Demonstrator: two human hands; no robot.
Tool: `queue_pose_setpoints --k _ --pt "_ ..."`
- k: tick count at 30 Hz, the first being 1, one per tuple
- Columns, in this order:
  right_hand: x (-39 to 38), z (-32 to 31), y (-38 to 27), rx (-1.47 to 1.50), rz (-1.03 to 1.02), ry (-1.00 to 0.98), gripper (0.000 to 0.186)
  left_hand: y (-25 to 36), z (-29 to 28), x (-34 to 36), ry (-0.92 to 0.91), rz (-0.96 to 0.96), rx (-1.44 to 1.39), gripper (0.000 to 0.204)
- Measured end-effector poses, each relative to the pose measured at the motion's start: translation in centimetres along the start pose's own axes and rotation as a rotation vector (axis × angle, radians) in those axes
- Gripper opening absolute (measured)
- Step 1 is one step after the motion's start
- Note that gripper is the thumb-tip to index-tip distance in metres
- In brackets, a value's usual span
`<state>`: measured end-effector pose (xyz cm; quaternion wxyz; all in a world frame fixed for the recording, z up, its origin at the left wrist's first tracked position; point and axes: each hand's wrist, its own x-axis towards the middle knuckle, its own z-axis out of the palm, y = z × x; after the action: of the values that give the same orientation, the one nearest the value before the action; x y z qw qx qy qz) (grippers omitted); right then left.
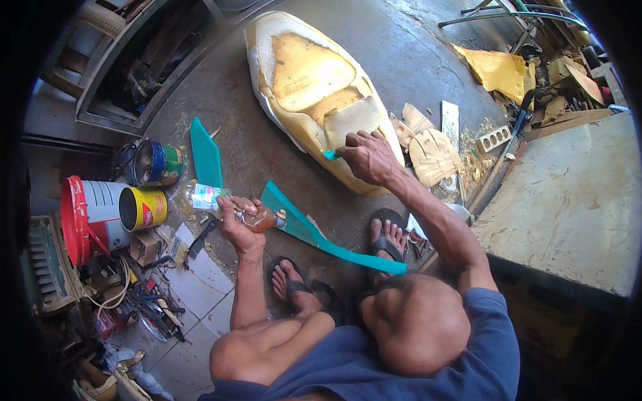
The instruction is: The person applies adhesive from a bottle to pieces of foam and the surface of a motorcycle seat foam base, then presses and fits the foam pieces onto the base using their hands and cuts the foam with shears.
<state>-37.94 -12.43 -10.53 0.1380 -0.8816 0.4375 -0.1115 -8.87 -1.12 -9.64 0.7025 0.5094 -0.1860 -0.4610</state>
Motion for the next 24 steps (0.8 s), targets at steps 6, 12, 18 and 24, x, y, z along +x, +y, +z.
queue_pose_setpoints --k 6,12,18,24 --pt "1.3 -1.1 5.0 0.270 0.561 0.441 0.027 -0.3 0.7 0.1 -0.003 -0.018 -0.013 0.045" --pt "7.3 0.6 5.0 0.060 0.600 0.250 0.026 0.2 0.0 0.1 0.000 -0.004 -0.012 0.043" --pt "6.7 3.6 0.2 -0.072 0.373 0.341 0.025 -0.1 0.2 0.2 0.005 -0.031 0.011 0.045" --pt "5.2 3.8 -2.1 -0.085 0.177 0.285 0.018 -1.0 0.9 0.4 -0.040 -0.062 -0.050 0.045"
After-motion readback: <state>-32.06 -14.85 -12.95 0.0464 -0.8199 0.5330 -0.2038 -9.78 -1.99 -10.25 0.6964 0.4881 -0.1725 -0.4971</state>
